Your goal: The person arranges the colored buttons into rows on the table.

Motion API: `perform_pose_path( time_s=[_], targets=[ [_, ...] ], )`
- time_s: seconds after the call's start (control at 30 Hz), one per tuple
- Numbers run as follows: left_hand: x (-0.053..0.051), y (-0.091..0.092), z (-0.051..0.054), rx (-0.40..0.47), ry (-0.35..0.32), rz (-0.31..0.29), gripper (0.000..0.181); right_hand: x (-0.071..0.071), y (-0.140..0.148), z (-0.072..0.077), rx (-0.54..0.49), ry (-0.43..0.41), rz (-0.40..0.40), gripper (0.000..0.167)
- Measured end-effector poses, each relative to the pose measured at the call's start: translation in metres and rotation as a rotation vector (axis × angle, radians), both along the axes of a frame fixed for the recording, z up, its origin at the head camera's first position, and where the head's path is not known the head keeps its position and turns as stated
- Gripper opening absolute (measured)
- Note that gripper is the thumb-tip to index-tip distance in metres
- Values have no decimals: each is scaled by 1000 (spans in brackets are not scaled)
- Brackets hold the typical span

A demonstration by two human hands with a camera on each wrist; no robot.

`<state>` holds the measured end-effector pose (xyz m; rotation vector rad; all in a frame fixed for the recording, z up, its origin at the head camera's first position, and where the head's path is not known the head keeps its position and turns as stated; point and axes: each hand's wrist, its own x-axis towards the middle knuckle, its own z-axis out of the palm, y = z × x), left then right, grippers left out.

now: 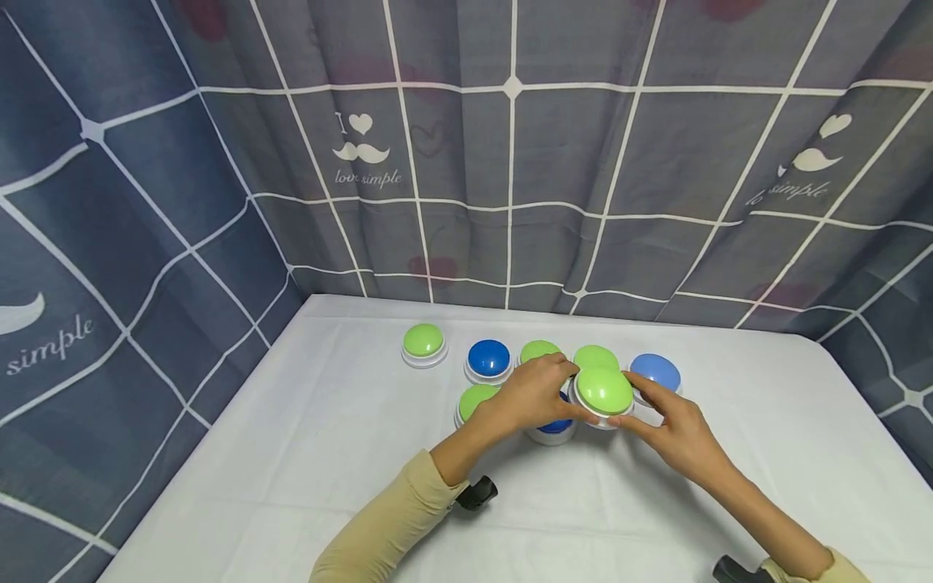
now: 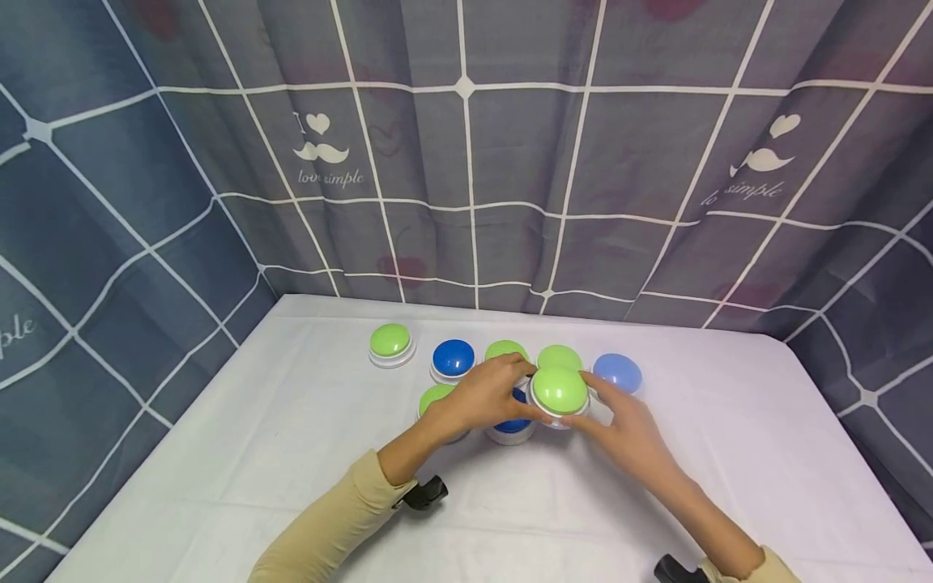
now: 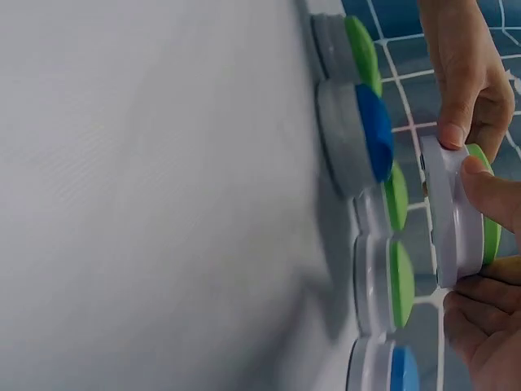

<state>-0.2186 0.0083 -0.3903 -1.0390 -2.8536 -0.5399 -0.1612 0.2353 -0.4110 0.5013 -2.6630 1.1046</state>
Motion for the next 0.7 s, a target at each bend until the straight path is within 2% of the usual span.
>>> perform_pose_path(
  time_s=[0.3, 0.53, 0.7],
  targets=[
    [-2, 25, -16, -88, 61, -83, 61, 6, 20, -15, 31, -86, -20, 70],
    [-2, 28, -28, -158, 99, -106, 53, 2, 21, -32, 34, -104, -23, 75],
    [-2, 26, -33, -185, 113, -117, 53, 1, 19, -37, 66, -135, -38, 77]
  ],
)
